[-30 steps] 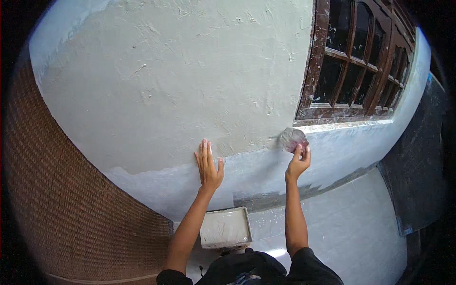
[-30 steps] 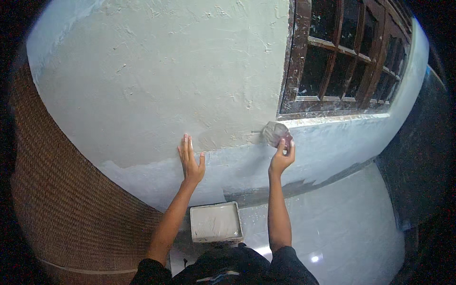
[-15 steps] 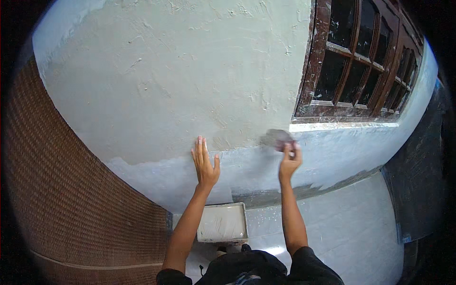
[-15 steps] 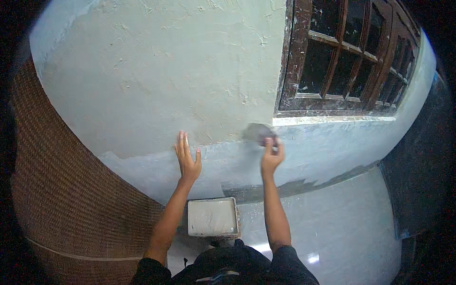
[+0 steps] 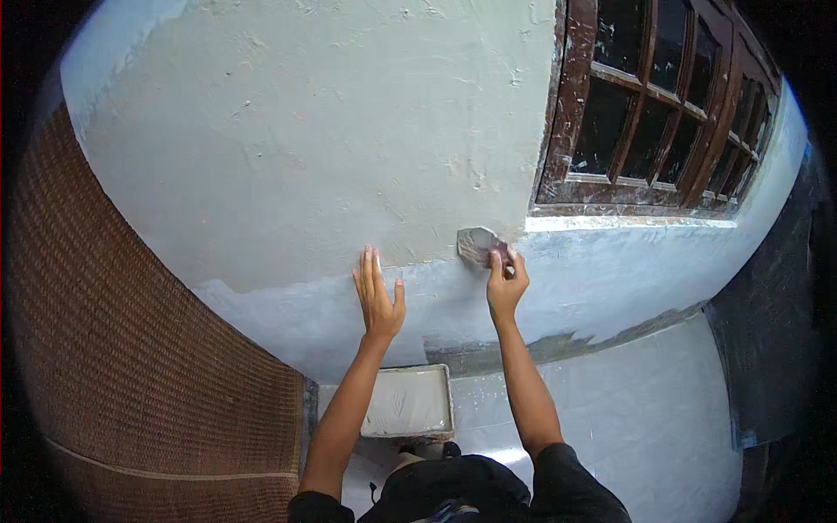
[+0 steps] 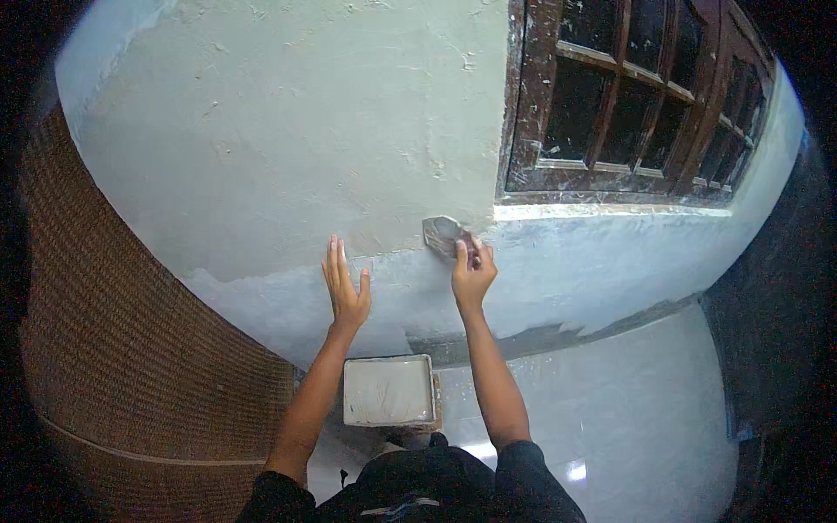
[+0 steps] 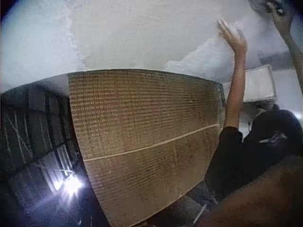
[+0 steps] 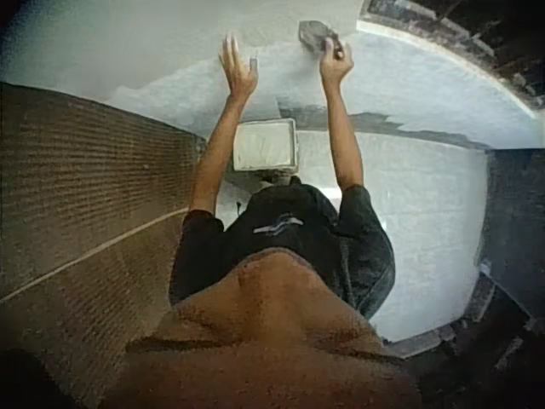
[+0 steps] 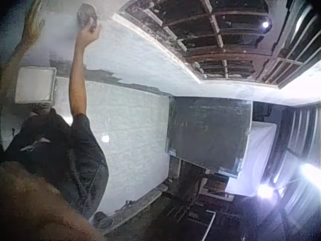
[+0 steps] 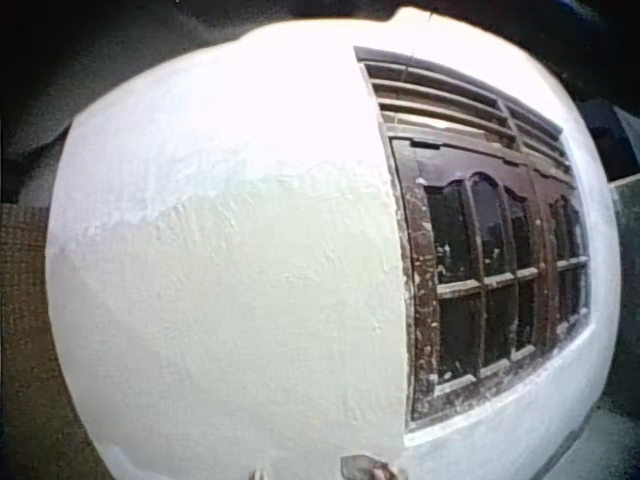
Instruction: The person applies wall filler from a bucket onto an interior wall, spreading it with a putty knife.
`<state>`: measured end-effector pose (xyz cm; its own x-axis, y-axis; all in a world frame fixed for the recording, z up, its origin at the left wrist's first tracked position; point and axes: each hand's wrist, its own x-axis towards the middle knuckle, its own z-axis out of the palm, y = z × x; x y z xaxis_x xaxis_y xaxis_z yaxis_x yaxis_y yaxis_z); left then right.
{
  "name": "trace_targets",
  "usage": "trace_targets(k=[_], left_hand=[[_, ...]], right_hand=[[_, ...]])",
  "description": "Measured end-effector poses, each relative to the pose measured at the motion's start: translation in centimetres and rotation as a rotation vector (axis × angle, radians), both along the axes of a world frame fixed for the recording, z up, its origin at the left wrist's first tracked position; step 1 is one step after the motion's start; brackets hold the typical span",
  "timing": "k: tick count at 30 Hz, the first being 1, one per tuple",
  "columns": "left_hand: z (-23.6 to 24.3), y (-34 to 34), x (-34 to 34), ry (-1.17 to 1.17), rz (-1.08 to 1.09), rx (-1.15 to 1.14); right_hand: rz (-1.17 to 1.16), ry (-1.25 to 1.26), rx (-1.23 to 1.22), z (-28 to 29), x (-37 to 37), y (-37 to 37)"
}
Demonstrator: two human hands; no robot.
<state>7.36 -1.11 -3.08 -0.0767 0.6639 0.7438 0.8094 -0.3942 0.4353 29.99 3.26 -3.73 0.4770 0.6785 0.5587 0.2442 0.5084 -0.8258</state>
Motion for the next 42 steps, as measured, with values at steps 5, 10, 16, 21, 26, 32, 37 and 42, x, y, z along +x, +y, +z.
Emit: trace_targets(k=[5, 10, 16, 21, 26, 32, 37, 42], left_hand=[[-0.4, -0.2, 0.0, 0.005, 0.015, -0.008], [-0.4, -0.1, 0.9, 0.009, 0.013, -0.007], [-0.5, -0.3, 1.1, -0.011, 0.008, 0.006], [-0.6, -0.5, 1.3, -0.024, 0.001, 0.001], [-1.0, -0.5, 0.9, -0.020, 0.014, 0.010], [-1.1, -0.7, 1.9, -0.021, -0.005, 0.000], [-1.5, -0.8, 1.1, -0.021, 0.010, 0.014], [-1.3, -0.6, 1.7, -0.046, -0.003, -0.018]], right_hand=[[-0.234, 0.348, 0.075, 0.4, 2.2, -0.1], [-0.077, 0.217, 0.095, -0.7, 0.5, -0.2], [-0.209, 0.489, 0.129, -1.7, 2.2, -0.4], [0.022, 0.201, 0.055, -0.8, 0.1, -0.3], [-0.207, 0.422, 0.122, -2.0, 3.2, 0.6], [-0.055, 0.180, 0.049, -1.4, 0.6, 0.8], [-0.238, 0.521, 0.187, -1.3, 2.7, 0.0], [-0.050, 0.225, 0.136, -1.7, -0.4, -0.7]])
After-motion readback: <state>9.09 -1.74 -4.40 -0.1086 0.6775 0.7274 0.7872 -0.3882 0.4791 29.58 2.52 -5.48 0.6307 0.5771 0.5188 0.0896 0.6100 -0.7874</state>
